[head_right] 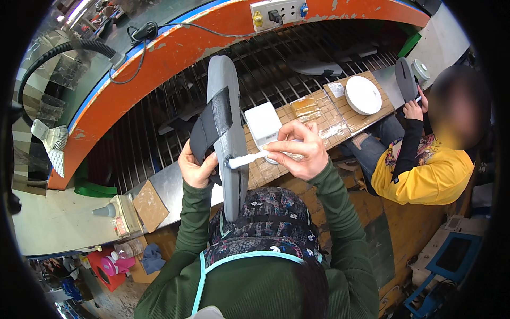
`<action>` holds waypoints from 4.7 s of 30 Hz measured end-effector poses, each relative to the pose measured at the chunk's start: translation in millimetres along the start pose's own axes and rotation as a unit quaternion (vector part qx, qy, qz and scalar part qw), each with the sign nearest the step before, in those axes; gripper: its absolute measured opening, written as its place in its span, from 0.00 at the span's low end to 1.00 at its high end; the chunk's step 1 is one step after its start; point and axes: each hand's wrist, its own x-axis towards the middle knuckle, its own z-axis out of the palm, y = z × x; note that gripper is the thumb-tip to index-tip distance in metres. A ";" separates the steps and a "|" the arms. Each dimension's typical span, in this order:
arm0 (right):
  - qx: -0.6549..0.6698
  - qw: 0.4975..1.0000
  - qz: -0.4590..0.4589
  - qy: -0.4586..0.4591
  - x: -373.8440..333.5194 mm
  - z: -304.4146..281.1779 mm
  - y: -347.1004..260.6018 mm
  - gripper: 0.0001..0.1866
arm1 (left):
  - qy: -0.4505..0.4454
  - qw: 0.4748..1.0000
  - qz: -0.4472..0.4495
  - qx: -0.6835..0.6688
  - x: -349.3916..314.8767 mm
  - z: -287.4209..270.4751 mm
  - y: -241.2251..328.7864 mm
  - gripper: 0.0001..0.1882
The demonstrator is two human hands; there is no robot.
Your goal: The person paints a gray plastic part with a white substance using a small brush. They repeatedly dip the brush into a white container and apply the substance to the part's surface, rotating the part to cover different areas.
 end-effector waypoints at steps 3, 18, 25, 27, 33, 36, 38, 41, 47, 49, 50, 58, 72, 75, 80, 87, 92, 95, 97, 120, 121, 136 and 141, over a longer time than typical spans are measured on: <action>0.000 1.000 0.005 -0.001 -4.5 0.8 -2.4 0.12 | -0.003 1.000 0.006 -0.010 0.8 -0.4 -2.0 0.21; -0.058 0.998 0.021 0.024 -5.9 -12.2 -7.1 0.13 | -0.003 1.000 0.026 0.017 0.9 11.8 -4.9 0.20; 0.135 0.986 0.086 -0.049 -5.1 -13.2 -8.3 0.10 | -0.024 0.999 -0.034 -0.021 -0.1 0.9 -9.4 0.22; 0.209 0.971 0.112 0.043 -3.5 -2.2 -9.5 0.08 | -0.009 0.996 -0.073 -0.057 2.7 0.9 -13.8 0.25; 0.240 0.951 0.192 0.022 -17.1 16.4 -7.0 0.09 | -0.082 0.985 0.018 -0.152 3.5 5.5 -27.8 0.38; 0.358 0.921 0.155 0.006 -22.1 17.6 1.2 0.09 | -0.058 0.989 0.025 -0.131 -1.3 8.0 -29.7 0.36; 0.243 0.939 0.235 0.067 -22.7 27.1 3.4 0.09 | -0.043 0.990 0.027 -0.131 -5.2 11.8 -31.0 0.34; 0.268 0.917 0.289 0.057 -31.0 33.3 -2.7 0.09 | -0.007 0.994 0.038 -0.102 -7.3 15.3 -32.4 0.31; 0.277 0.912 0.303 0.017 -68.4 17.6 -30.5 0.09 | 0.090 0.996 0.019 -0.004 -14.0 9.1 -36.0 0.28; 0.273 0.908 0.316 0.024 -73.2 17.1 -34.8 0.08 | 0.103 0.994 0.026 0.017 -15.2 6.1 -37.2 0.29; 0.263 0.911 0.317 0.024 -74.1 17.7 -36.2 0.08 | 0.108 0.994 0.012 0.022 -17.1 4.6 -37.0 0.29; 0.214 0.932 0.291 0.038 -66.1 29.1 -31.5 0.08 | 0.113 0.991 0.022 0.067 -26.6 -1.6 -38.4 0.29; 0.066 0.978 0.195 0.034 -32.5 35.7 -13.4 0.10 | 0.094 0.988 0.003 0.123 -37.1 -7.1 -26.9 0.31; 0.013 0.987 0.155 0.029 -28.9 33.6 -12.6 0.10 | 0.089 0.989 0.015 0.120 -36.0 -7.0 -26.5 0.33; 0.036 0.988 0.149 -0.003 -27.8 27.4 -11.5 0.10 | 0.086 0.980 0.069 0.166 -30.6 -9.6 -25.6 0.30; 0.029 0.989 0.141 -0.036 -32.3 20.7 -8.1 0.10 | 0.086 0.979 0.082 0.164 -24.8 -10.1 -26.0 0.30; 0.034 0.988 0.144 -0.045 -36.4 18.5 -7.5 0.10 | 0.090 0.981 0.070 0.156 -20.8 -12.6 -27.3 0.29; 0.037 0.987 0.148 -0.047 -38.4 18.2 -7.5 0.10 | 0.100 0.982 0.064 0.147 -17.9 -13.6 -28.6 0.28; 0.040 0.987 0.147 -0.047 -39.1 18.4 -7.2 0.10 | 0.105 0.984 0.055 0.137 -15.8 -14.0 -29.3 0.30; -0.022 0.993 0.107 -0.036 -38.9 17.3 -9.5 0.11 | 0.197 0.977 -0.081 0.032 -5.3 -18.0 -56.6 0.24; -0.020 0.994 0.102 -0.034 -38.1 17.6 -9.8 0.11 | 0.202 0.975 -0.089 0.011 -5.6 -17.6 -58.9 0.23; -0.100 0.993 -0.042 -0.045 0.8 10.5 -9.5 0.14 | 0.181 0.919 -0.325 -0.127 -7.1 -15.2 -61.4 0.21; -0.094 0.990 -0.085 -0.056 17.2 9.3 -9.3 0.14 | 0.132 0.895 -0.380 -0.193 -6.5 -14.6 -57.3 0.23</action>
